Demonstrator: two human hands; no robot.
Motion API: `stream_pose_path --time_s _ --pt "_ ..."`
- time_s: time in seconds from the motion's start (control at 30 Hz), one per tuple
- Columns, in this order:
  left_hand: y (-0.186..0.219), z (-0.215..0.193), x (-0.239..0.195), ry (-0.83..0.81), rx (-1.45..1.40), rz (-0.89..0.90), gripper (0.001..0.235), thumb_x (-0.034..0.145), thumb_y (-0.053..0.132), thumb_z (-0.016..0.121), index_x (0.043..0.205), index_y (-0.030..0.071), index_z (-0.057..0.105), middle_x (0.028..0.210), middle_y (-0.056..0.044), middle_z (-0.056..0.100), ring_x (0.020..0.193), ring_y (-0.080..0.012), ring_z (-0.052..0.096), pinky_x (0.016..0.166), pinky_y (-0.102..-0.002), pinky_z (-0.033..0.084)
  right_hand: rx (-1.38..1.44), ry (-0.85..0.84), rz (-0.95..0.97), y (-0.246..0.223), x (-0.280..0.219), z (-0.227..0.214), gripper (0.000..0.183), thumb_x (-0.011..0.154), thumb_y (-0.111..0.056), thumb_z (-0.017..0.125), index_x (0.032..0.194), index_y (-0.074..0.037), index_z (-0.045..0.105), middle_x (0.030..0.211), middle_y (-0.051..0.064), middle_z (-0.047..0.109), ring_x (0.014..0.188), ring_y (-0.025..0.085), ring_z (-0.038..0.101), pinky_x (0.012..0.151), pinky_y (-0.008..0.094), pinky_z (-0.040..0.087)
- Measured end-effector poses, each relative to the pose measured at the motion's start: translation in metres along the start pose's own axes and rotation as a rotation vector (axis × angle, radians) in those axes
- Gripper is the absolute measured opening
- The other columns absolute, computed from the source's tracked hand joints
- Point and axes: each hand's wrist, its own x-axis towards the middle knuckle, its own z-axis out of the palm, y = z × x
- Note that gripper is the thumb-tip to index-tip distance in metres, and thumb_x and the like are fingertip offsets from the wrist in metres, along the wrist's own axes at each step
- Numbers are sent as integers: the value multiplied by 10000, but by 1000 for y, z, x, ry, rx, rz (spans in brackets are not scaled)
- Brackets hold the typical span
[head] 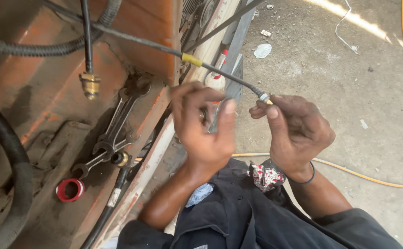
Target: The person removes a brass fitting from a hose on a vehicle, cleans it with a rag, and reattaches it using a wrench. The task involves disassembly, cleaning, and reassembly of a hose connection.
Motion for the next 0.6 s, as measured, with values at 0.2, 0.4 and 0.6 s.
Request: stream_pose_path --time_s 0.2,0.4,0.6 --pt "-56 11 -9 -358 -462 -606 256 988 182 722 1210 61 761 902 -15 716 625 -43 459 535 -204 373 110 -73 163 13 -8 3 104 1076 37 639 1140 117 625 979 210 710 876 216 750 781 330 646" --pt "-73 9 -7 -268 -343 -271 128 1026 77 730 1153 59 740 958 9 719 758 -43 593 649 -226 474 -85 -264 411 12 22 1 158 1021 -51 661 1087 88 697 967 151 758 883 184 766 793 315 638" --pt "-81 0 -4 -233 -57 -48 128 1024 76 728 1146 37 716 1072 -71 751 968 -162 751 845 -286 596 -362 -563 239 34 47 -4 173 955 -52 697 1084 50 750 973 130 783 913 171 784 804 281 632"
